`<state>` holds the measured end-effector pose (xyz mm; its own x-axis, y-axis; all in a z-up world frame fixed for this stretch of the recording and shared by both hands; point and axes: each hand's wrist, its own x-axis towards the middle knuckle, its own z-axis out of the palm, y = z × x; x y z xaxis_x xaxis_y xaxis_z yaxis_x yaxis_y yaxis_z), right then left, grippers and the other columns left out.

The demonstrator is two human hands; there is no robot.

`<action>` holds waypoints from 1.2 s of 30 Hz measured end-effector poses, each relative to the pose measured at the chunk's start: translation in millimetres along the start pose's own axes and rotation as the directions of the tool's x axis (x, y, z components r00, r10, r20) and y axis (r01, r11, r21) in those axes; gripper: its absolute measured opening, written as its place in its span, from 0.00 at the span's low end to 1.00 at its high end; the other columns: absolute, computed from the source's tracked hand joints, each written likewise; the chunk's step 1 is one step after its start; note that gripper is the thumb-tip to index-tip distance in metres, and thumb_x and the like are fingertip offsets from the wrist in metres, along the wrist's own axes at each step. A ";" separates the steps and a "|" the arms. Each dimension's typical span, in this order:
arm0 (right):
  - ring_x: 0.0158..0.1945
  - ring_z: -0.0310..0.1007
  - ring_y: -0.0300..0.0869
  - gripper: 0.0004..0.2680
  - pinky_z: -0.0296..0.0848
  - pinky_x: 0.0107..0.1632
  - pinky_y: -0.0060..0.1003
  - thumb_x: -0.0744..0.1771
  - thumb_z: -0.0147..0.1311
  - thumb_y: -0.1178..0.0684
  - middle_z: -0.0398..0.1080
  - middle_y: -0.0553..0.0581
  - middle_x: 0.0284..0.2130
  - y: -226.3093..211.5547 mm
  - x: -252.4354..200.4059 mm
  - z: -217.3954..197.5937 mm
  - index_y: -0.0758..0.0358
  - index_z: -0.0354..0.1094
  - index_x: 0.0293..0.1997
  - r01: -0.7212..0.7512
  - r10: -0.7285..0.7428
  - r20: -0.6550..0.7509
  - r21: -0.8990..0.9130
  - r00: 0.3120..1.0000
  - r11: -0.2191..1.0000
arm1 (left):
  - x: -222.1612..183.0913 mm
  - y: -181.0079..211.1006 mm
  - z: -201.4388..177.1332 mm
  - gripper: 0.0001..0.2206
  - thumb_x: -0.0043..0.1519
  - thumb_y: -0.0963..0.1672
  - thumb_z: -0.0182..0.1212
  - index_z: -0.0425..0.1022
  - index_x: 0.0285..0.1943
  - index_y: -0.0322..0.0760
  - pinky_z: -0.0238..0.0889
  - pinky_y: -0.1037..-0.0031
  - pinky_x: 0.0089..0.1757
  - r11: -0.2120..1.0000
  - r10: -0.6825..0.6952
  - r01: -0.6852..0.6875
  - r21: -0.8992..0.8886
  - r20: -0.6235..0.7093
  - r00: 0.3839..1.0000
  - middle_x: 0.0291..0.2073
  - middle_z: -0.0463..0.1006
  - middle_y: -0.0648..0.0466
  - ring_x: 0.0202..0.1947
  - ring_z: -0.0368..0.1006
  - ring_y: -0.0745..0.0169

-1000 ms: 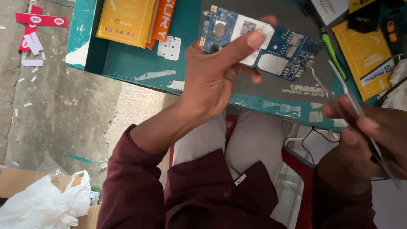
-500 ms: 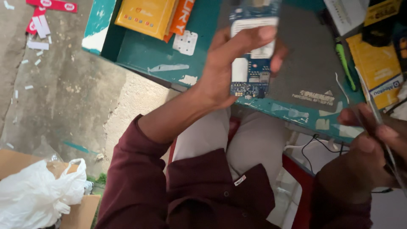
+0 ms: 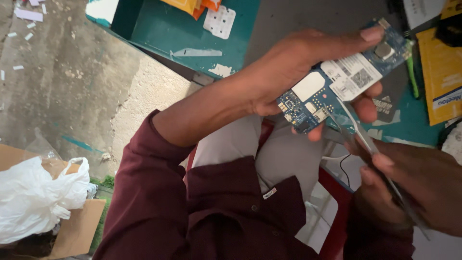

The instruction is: The person disassembles a smartphone, removes the battery, and then uses tweezers to peel off a sticker from the motherboard. The person handles the phone casing, battery, and motherboard throughout the process.

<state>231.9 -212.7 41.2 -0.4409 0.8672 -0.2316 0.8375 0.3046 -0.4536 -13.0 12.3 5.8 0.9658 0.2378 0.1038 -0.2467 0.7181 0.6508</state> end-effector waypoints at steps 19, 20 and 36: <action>0.47 0.82 0.56 0.13 0.83 0.48 0.45 0.67 0.59 0.65 0.74 0.79 0.43 -36.9 32.0 5.9 0.74 0.64 0.56 0.138 -0.084 -0.523 0.064 0.848 0.988 | 6.2 -4.0 1.9 0.29 0.69 0.53 0.60 0.79 0.48 0.10 0.78 0.64 0.19 0.989 -0.121 0.121 0.084 -0.002 0.993 0.36 0.84 0.31 0.19 0.81 0.47; 0.47 0.82 0.56 0.12 0.83 0.47 0.44 0.67 0.59 0.65 0.74 0.79 0.43 -38.4 31.8 5.8 0.74 0.65 0.56 0.124 -0.068 -0.540 0.068 0.839 0.990 | 7.0 -3.7 3.2 0.29 0.68 0.53 0.60 0.79 0.48 0.11 0.78 0.65 0.17 0.987 -0.100 0.102 0.122 -0.021 0.995 0.35 0.85 0.32 0.17 0.81 0.48; 0.46 0.81 0.56 0.14 0.82 0.47 0.45 0.67 0.51 0.62 0.74 0.77 0.41 -4.3 21.3 -1.2 0.71 0.59 0.60 0.235 -0.164 -0.350 0.172 0.922 0.957 | 5.2 -2.7 2.9 0.29 0.67 0.54 0.62 0.78 0.47 0.13 0.77 0.67 0.16 0.980 -0.044 0.038 0.193 0.023 0.999 0.36 0.85 0.35 0.18 0.80 0.51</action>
<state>219.3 -195.1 39.2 -0.4310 0.8877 0.1621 0.6417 0.4278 -0.6365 -7.1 9.7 6.9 0.9772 0.1911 0.0926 -0.1894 0.5868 0.7873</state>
